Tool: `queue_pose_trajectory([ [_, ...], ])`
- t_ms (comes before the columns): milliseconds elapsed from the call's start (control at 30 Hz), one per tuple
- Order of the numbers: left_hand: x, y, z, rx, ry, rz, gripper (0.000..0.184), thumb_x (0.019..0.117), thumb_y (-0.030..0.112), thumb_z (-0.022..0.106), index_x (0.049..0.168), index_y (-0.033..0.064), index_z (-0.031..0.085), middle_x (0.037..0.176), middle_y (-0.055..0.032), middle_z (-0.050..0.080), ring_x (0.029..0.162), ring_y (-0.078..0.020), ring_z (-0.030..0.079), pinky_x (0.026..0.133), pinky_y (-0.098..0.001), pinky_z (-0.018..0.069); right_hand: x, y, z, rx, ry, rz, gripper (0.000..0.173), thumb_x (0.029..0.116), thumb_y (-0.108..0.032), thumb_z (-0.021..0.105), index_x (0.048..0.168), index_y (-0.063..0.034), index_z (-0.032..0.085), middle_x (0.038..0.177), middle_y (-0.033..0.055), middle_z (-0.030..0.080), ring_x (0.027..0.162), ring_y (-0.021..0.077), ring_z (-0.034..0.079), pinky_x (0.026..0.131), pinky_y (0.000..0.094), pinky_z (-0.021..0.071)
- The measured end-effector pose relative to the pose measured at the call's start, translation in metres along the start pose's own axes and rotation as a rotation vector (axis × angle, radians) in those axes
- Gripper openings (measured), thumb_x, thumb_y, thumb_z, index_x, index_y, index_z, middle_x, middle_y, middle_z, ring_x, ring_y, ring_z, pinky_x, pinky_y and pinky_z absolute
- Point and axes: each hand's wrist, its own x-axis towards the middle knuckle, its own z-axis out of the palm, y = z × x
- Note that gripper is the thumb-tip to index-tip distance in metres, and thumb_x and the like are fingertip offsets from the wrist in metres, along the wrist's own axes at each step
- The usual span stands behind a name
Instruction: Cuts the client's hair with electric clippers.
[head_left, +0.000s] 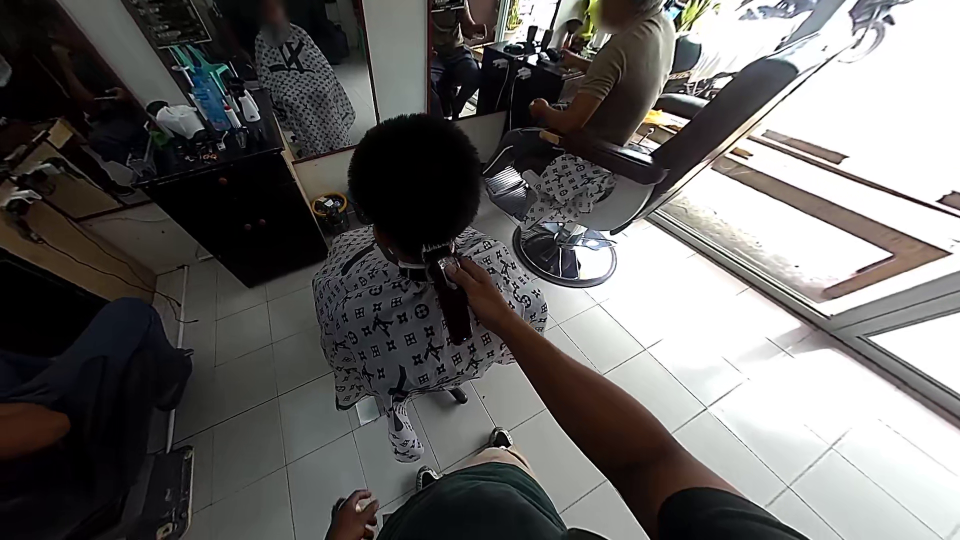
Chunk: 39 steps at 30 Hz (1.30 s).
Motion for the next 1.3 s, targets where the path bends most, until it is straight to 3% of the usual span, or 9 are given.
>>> queue_pose_trajectory([
  [133, -0.048, 0.156, -0.038, -0.388, 0.435, 0.633, 0.040, 0.1015, 0.013, 0.057, 0.138, -0.0047, 0.053, 0.095, -0.0073, 0.073, 0.071, -0.0096, 0.070, 0.057, -0.0262, 0.0578, -0.035, 0.008, -0.021, 0.066, -0.060, 0.197, 0.035, 0.1099, -0.030, 0.042, 0.119, -0.0015, 0.061, 0.089, 0.0094, 0.067, 0.069, 0.0171, 0.068, 0.066, 0.0342, 0.0612],
  [200, -0.066, 0.242, -0.050, -0.418, 0.726, 1.014, 0.049, 0.0988, 0.015, 0.053, 0.139, -0.0129, 0.044, 0.104, -0.0086, 0.065, 0.087, -0.0069, 0.065, 0.070, -0.0232, 0.0566, -0.059, 0.017, -0.031, 0.071, -0.023, 0.358, 0.038, 0.1100, -0.032, 0.041, 0.114, -0.0019, 0.064, 0.086, 0.0077, 0.068, 0.064, 0.0159, 0.066, 0.060, 0.0331, 0.0597],
  [300, -0.105, 0.347, -0.060, 0.161, 0.294, 0.978, 0.040, 0.1034, 0.022, 0.058, 0.133, -0.0038, 0.058, 0.103, -0.0167, 0.069, 0.084, -0.0211, 0.068, 0.075, -0.0383, 0.0578, -0.090, 0.029, -0.042, 0.203, 0.138, 0.438, 0.041, 0.1110, -0.032, 0.034, 0.111, -0.0028, 0.063, 0.078, 0.0067, 0.068, 0.060, 0.0156, 0.066, 0.056, 0.0330, 0.0593],
  [400, -0.116, 0.426, -0.052, 0.348, -0.165, 1.115, 0.029, 0.1032, 0.020, 0.061, 0.126, 0.0040, 0.068, 0.090, -0.0066, 0.073, 0.067, -0.0092, 0.066, 0.062, -0.0267, 0.0547, -0.101, 0.035, -0.063, 0.269, 0.268, 0.417, 0.044, 0.1112, -0.033, 0.032, 0.110, -0.0027, 0.064, 0.076, 0.0062, 0.069, 0.058, 0.0144, 0.066, 0.053, 0.0314, 0.0588],
  [500, -0.106, 0.460, -0.028, -0.206, -0.191, 1.193, 0.028, 0.1037, 0.011, 0.054, 0.128, -0.0017, 0.056, 0.090, -0.0014, 0.069, 0.070, -0.0065, 0.066, 0.060, -0.0218, 0.0557, -0.095, 0.040, -0.089, 0.267, 0.272, 0.363, 0.042, 0.1092, -0.031, 0.032, 0.108, -0.0033, 0.063, 0.074, 0.0051, 0.068, 0.056, 0.0132, 0.066, 0.050, 0.0299, 0.0581],
  [733, -0.097, 0.473, 0.012, -0.409, -0.064, 1.107, 0.020, 0.1019, 0.008, 0.053, 0.120, 0.0013, 0.060, 0.088, 0.0002, 0.071, 0.070, -0.0077, 0.068, 0.056, -0.0220, 0.0557, -0.059, 0.041, -0.145, 0.173, 0.028, 0.354, 0.035, 0.1036, -0.032, 0.042, 0.102, -0.0052, 0.064, 0.076, 0.0026, 0.067, 0.060, 0.0112, 0.064, 0.056, 0.0296, 0.0579],
  [833, -0.126, 0.488, 0.025, -0.149, 0.026, 1.039, 0.022, 0.1020, 0.013, 0.059, 0.120, 0.0028, 0.065, 0.092, 0.0008, 0.073, 0.069, -0.0033, 0.068, 0.056, -0.0185, 0.0545, -0.036, 0.033, -0.162, 0.094, -0.096, 0.321, 0.030, 0.1029, -0.028, 0.046, 0.104, -0.0044, 0.064, 0.080, 0.0015, 0.066, 0.064, 0.0086, 0.064, 0.060, 0.0268, 0.0565],
  [1033, -0.157, 0.518, -0.008, 0.538, 1.240, 1.329, 0.022, 0.0983, 0.019, 0.066, 0.113, 0.0074, 0.076, 0.125, -0.0170, 0.069, 0.108, -0.0286, 0.069, 0.087, -0.0434, 0.0568, 0.004, 0.023, -0.138, -0.115, -0.348, 0.239, 0.034, 0.1056, -0.030, 0.054, 0.116, 0.0017, 0.061, 0.092, 0.0070, 0.064, 0.080, 0.0115, 0.063, 0.076, 0.0325, 0.0549],
  [1300, -0.149, 0.530, -0.035, 0.666, 1.113, 0.886, 0.073, 0.0818, 0.032, 0.087, 0.147, 0.0178, 0.057, 0.164, -0.0165, 0.034, 0.147, -0.0379, 0.039, 0.113, -0.0573, 0.0390, 0.044, -0.005, -0.091, -0.147, -0.572, 0.188, 0.046, 0.1002, -0.039, 0.066, 0.121, 0.0026, 0.062, 0.097, 0.0132, 0.068, 0.081, 0.0164, 0.065, 0.076, 0.0343, 0.0543],
])
